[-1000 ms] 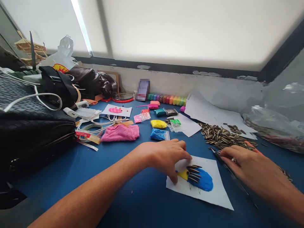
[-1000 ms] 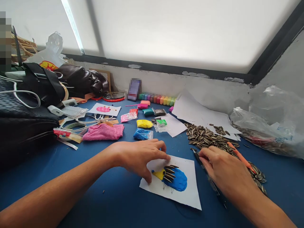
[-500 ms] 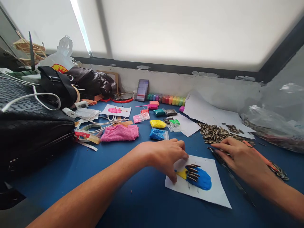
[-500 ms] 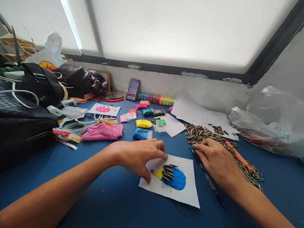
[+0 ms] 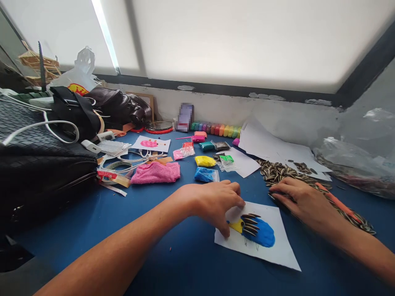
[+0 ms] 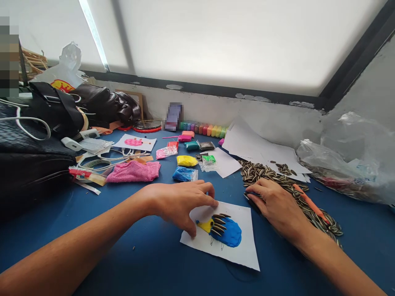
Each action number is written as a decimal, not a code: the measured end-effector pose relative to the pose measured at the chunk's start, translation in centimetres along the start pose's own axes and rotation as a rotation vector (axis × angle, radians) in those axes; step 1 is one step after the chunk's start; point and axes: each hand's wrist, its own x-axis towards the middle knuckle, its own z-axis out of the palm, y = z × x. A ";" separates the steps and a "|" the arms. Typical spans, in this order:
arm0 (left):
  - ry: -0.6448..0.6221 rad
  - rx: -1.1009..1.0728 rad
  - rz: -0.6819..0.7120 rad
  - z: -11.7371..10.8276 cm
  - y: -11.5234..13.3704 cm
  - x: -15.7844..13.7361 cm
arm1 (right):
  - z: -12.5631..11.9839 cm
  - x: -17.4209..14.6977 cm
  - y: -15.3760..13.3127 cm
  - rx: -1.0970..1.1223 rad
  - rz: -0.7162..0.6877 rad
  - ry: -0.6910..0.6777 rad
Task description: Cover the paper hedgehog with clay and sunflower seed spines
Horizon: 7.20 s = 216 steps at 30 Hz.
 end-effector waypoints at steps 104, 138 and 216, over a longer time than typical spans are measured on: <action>0.013 -0.042 0.007 0.2 -0.1 -0.1 | -1.7 -2.2 -0.5 -0.199 0.185 -0.109; 0.010 -0.054 0.007 0.1 -0.1 -0.1 | -1.5 -1.4 -0.7 -0.021 0.146 -0.187; 0.022 -0.031 -0.001 0.3 -0.1 -0.1 | -0.2 -4.0 -6.5 0.028 -0.151 0.038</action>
